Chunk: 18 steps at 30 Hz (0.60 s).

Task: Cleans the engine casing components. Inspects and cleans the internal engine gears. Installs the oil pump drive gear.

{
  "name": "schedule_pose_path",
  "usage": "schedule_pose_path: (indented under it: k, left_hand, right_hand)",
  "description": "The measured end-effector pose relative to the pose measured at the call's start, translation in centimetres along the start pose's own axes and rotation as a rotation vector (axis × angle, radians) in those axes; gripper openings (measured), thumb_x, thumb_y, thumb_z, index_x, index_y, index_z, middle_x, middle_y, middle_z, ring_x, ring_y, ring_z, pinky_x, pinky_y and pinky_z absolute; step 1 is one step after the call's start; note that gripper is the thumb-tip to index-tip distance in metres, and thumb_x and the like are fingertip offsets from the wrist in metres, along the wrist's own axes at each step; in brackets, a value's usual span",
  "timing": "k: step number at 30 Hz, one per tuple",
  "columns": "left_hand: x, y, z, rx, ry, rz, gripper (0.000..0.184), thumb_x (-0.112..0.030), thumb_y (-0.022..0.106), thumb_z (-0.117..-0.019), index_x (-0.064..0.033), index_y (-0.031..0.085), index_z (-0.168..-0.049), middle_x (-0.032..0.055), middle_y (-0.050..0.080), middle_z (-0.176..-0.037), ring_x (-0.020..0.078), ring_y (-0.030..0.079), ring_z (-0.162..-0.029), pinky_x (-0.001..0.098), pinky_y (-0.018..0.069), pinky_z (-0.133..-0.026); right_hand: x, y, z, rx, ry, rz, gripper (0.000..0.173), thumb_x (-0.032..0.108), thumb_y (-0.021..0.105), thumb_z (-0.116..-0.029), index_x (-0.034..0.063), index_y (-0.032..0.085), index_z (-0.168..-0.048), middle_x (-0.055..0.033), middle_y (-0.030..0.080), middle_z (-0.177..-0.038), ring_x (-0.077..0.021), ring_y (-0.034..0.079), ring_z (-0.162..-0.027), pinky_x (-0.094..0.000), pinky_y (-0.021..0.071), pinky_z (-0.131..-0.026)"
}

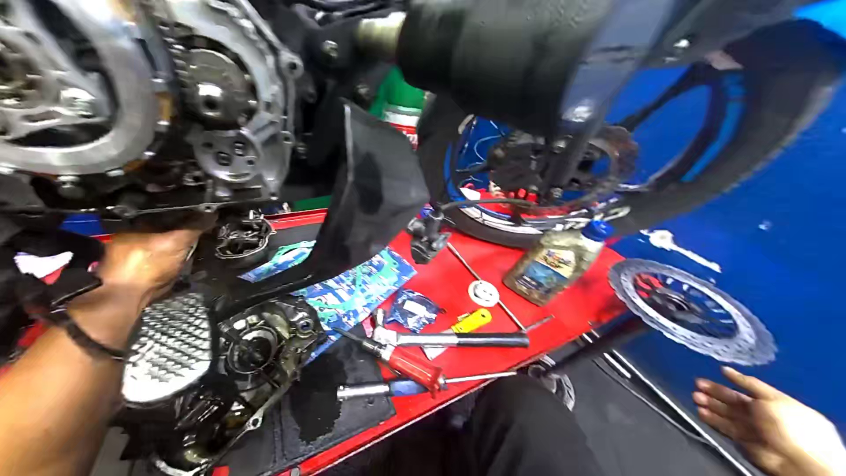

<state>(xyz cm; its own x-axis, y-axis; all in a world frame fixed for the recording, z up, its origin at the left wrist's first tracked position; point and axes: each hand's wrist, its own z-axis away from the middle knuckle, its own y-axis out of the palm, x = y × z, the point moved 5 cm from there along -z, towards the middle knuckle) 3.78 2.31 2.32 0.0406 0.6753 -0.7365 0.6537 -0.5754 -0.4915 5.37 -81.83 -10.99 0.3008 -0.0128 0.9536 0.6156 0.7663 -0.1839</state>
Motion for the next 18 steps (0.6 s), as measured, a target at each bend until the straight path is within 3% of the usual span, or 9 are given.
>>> schedule_pose_path:
  k: [2,3,4,6,7,9,11,13,18]
  left_hand:
    - [1.7,-0.6,0.6,0.145,-0.12,-0.198,0.04,-0.034,0.062,-0.1043,-0.0042,0.067,-0.13,0.0234,0.068,-0.124,0.0387,0.064,-0.117,0.0651,0.045,-0.101]
    - [3.9,-0.6,1.1,0.14,-0.13,-0.27,0.039,-0.04,0.058,-0.1051,-0.0084,0.068,-0.127,0.0212,0.069,-0.12,0.0388,0.066,-0.111,0.0673,0.0482,-0.096]
    - [5.5,-0.6,1.8,0.096,-0.097,-0.279,0.037,-0.038,0.059,-0.1047,-0.0066,0.068,-0.123,0.0224,0.069,-0.117,0.0397,0.067,-0.107,0.0681,0.0493,-0.094]
    - [8.0,-1.2,3.4,0.083,0.109,-0.247,0.042,-0.032,0.059,-0.1019,-0.0071,0.059,-0.136,0.0191,0.065,-0.131,0.0326,0.065,-0.117,0.0578,0.0508,-0.101]
    - [7.7,-1.6,4.6,0.122,0.195,-0.28,0.048,-0.031,0.057,-0.1013,-0.0032,0.055,-0.14,0.0221,0.061,-0.137,0.035,0.06,-0.125,0.0573,0.0468,-0.106]
    - [4.1,-1.7,7.7,0.256,0.217,-0.492,0.043,-0.021,0.064,-0.1002,0.0062,0.058,-0.132,0.0326,0.06,-0.132,0.0486,0.057,-0.125,0.067,0.0417,-0.108]
    - [2.2,-1.0,10.2,0.417,0.162,-0.776,0.038,-0.022,0.073,-0.0955,0.0021,0.066,-0.125,0.0292,0.062,-0.131,0.0493,0.055,-0.128,0.071,0.0398,-0.107]
    - [1.5,-0.5,11.6,0.453,0.278,-0.932,0.034,-0.02,0.075,-0.092,-0.002,0.071,-0.121,0.0238,0.063,-0.135,0.0471,0.052,-0.134,0.0727,0.0362,-0.108]
    - [-2.9,-0.6,13.4,0.369,0.472,-1.086,0.024,-0.018,0.067,-0.0932,-0.0083,0.074,-0.113,0.0152,0.07,-0.123,0.0406,0.06,-0.126,0.0659,0.0456,-0.102]
  right_hand:
    - [-1.9,-0.3,-0.3,0.045,-0.027,0.281,0.049,0.038,0.054,-0.1063,0.0112,0.043,-0.147,-0.0115,0.069,-0.091,-0.0207,0.068,-0.063,-0.0391,0.0589,-0.055]
    - [-2.8,-0.4,-0.3,0.091,-0.029,0.404,0.054,0.034,0.056,-0.1062,0.0099,0.039,-0.151,-0.0162,0.07,-0.096,-0.0245,0.069,-0.067,-0.043,0.0594,-0.058]
    - [-3.8,-0.4,-0.3,0.137,-0.025,0.486,0.054,0.031,0.059,-0.1057,0.0088,0.04,-0.151,-0.0188,0.069,-0.099,-0.0272,0.069,-0.07,-0.0461,0.0592,-0.06]
    - [-5.2,0.3,-0.4,0.215,-0.044,0.549,0.048,0.028,0.061,-0.1049,0.0069,0.046,-0.146,-0.0189,0.07,-0.098,-0.0284,0.069,-0.071,-0.0476,0.0595,-0.061]
    - [-5.6,0.8,-0.4,0.245,-0.075,0.562,0.047,0.028,0.061,-0.1047,0.0058,0.049,-0.144,-0.0191,0.07,-0.098,-0.0292,0.069,-0.071,-0.049,0.0597,-0.061]
    - [-5.0,2.0,-0.1,0.273,-0.19,0.641,0.048,0.032,0.064,-0.1027,0.006,0.053,-0.142,-0.0197,0.071,-0.098,-0.0318,0.071,-0.074,-0.0549,0.0604,-0.066]
    - [-3.1,4.1,1.4,0.298,-0.343,0.717,0.047,0.034,0.065,-0.1013,0.0085,0.057,-0.14,-0.0188,0.073,-0.097,-0.034,0.072,-0.078,-0.0603,0.0596,-0.072]
    - [-1.1,6.3,3.7,0.332,-0.502,0.689,0.046,0.034,0.066,-0.1004,0.0093,0.059,-0.139,-0.0165,0.073,-0.094,-0.033,0.072,-0.079,-0.0623,0.0582,-0.075]
    - [2.3,11.3,10.7,0.46,-0.718,0.459,0.045,0.038,0.065,-0.097,0.0161,0.062,-0.136,-0.0002,0.075,-0.086,-0.0171,0.072,-0.071,-0.0492,0.0626,-0.069]
